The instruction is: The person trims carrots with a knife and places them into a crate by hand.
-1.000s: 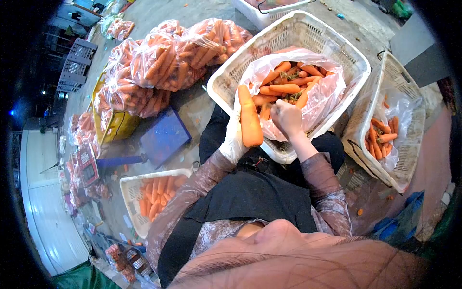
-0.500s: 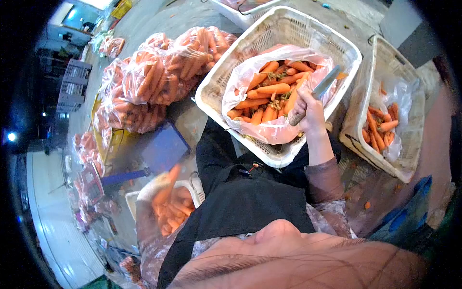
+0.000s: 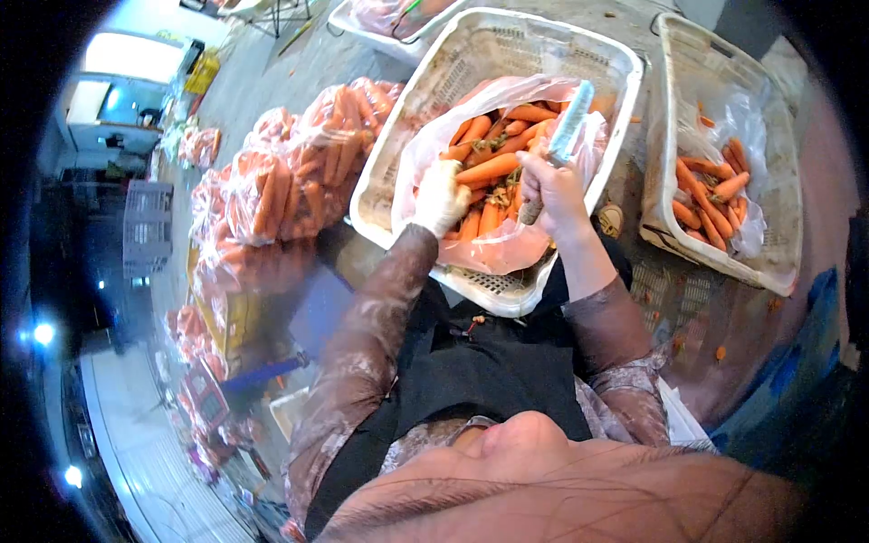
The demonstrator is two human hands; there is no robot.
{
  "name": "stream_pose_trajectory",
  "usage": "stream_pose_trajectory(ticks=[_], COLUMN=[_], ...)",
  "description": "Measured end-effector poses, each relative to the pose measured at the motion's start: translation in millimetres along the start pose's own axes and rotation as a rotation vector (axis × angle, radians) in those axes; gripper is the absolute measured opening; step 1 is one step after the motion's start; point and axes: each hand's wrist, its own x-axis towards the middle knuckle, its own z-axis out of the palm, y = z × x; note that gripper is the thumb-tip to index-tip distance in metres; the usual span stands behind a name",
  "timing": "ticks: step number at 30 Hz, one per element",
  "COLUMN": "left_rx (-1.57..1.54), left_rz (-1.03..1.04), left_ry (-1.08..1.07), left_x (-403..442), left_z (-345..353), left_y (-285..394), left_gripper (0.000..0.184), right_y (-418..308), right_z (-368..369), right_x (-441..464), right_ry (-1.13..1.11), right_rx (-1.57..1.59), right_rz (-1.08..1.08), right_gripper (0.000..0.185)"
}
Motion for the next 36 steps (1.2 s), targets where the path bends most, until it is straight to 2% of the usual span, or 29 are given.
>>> stream_pose_trajectory(ticks=[2, 4, 6, 7, 8, 9, 10, 11, 12, 14, 15, 16, 18, 20, 22, 23, 25, 26, 28, 29, 30, 32, 34, 36], left_rx=[0.251, 0.364, 0.261, 0.002, 0.006, -0.572, -1.153, -1.344, -1.865, -1.938, -1.949, -2.13, -2.357, -2.395, -2.173, -2.176, -2.503, -2.506, -2.365, -2.46, -2.462, -2.47, -2.457, -2.484], left_rz=[-0.193, -0.146, -0.257, -0.277, -0.28, -0.478, -0.654, -0.782, -0.712, -0.691, -0.616, -0.717, -0.719, -0.812, -0.87, -0.866, -0.81, -0.806, -0.98, -0.937, -0.817, -0.81, -0.795, -0.816], left_ry=[-0.014, 0.003, -0.395, -0.333, -0.333, -0.262, -0.169, -0.134, -0.262, -0.106, -0.17, -0.136, -0.146, -0.091, 0.108, 0.119, 0.084, 0.085, 0.606, 0.66, 0.586, 0.71, 0.706, 0.799], left_x=[19, 26, 33, 27, 23, 19, 16, 8, 4, -9, -16, -21, -30, -42, -45, -48, -51, -55, -48, -47, -50, -47, -43, -42], left_z=[6, 4, 2, 0, 1, -9, -22, -39, -45, -70, -77, -75, -80, -81, -95, -89, -81, -76, -91, -84, -82, -80, -86, -90], left_y=[-21, -31, -42, -46, -47, -34, -21, -7, -13, 14, 13, 13, 19, 22, 47, 41, 32, 31, 55, 42, 43, 43, 52, 59], left_gripper=[0.044, 0.048, 0.052, 0.052, 0.052, 0.051, 0.05, 0.05, 0.053, 0.054, 0.054, 0.062, 0.064, 0.07, 0.066, 0.066, 0.058, 0.058, 0.05, 0.047, 0.045, 0.045, 0.045, 0.046], right_y=[0, -3, -3, -2, -1, -2, -4, -5, -6, -6, -4, -3, -1, 2, 4, 6, 12, 16, 26, 35, 43, 53, 63, 74], right_z=[-3, -1, 0, -4, -6, -6, -4, -2, 0, 2, 3, 3, 2, 3, 7, 8, 9, 8, 10, 13, 16, 22, 30, 32], right_x=[2, 1, 2, 7, 9, 9, 7, 7, 6, 4, 6, 5, 5, 5, 4, 2, -3, -3, -5, -10, -13, -21, -25, -21], right_ry=[-0.017, -0.079, -0.075, -0.096, -0.118, -0.12, -0.043, 0.038, 0.024, 0.086, 0.062, 0.057, 0.041, -0.015, -0.063, -0.062, -0.062, -0.09, -0.112, -0.111, -0.11, -0.16, -0.173, -0.183], right_rx=[0.018, 0.008, 0.001, -0.099, -0.2, -0.195, -0.636, -1.076, -1.075, -1.436, -1.488, -1.486, -1.537, -1.561, -1.587, -1.571, -1.557, -1.538, -1.521, -1.377, -1.232, -1.183, -1.109, -1.085], right_rz=[-0.035, -0.008, -0.009, -0.005, -0.002, -0.004, -0.198, -0.394, -0.396, -0.372, -0.358, -0.352, -0.399, -0.392, -0.384, -0.39, -0.394, -0.428, -0.479, -0.512, -0.546, -0.582, -0.617, -0.581], right_gripper=[0.023, 0.023, 0.024, 0.022, 0.021, 0.021, 0.019, 0.022, 0.022, 0.028, 0.027, 0.026, 0.025, 0.024, 0.023, 0.023, 0.023, 0.022, 0.021, 0.019, 0.018, 0.015, 0.013, 0.016])
